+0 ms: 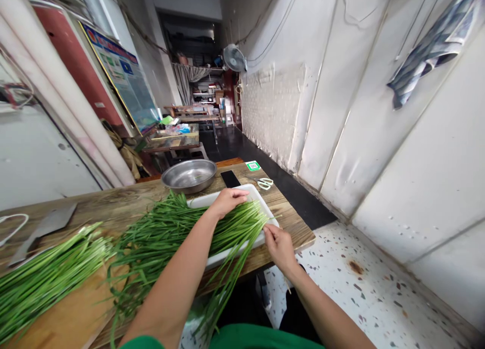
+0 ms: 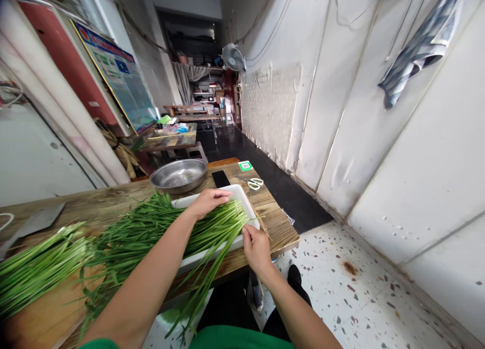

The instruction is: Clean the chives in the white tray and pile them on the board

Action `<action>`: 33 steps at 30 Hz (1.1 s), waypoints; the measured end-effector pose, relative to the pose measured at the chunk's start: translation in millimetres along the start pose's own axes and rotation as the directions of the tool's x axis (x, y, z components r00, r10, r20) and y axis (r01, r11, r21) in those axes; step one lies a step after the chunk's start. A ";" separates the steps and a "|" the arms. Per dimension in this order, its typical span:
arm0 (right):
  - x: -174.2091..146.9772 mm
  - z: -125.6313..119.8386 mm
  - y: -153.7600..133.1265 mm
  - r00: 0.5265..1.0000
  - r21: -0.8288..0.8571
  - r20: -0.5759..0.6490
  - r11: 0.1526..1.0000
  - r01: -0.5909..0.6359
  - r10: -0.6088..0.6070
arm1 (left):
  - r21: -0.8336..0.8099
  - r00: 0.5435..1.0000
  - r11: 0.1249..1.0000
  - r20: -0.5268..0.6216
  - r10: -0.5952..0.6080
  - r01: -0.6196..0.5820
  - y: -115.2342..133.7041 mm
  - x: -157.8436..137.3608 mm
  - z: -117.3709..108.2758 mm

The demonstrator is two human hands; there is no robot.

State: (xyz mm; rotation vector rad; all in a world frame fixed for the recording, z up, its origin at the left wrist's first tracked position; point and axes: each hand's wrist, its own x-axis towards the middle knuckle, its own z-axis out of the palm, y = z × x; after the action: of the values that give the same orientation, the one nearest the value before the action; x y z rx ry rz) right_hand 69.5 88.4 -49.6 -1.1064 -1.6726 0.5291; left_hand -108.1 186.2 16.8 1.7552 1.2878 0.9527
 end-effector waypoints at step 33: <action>2.8 -3.9 -0.4 0.999 0.010 0.047 1.000 -0.015 0.014 | -0.252 0.990 0.959 -0.011 -0.138 0.131 -4.1 2.0 9.1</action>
State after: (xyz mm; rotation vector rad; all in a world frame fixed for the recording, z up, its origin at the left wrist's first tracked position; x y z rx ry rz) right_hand 72.7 90.0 -46.4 -1.1066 -1.7016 0.5768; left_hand -101.3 187.8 9.4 1.4468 1.2291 1.0177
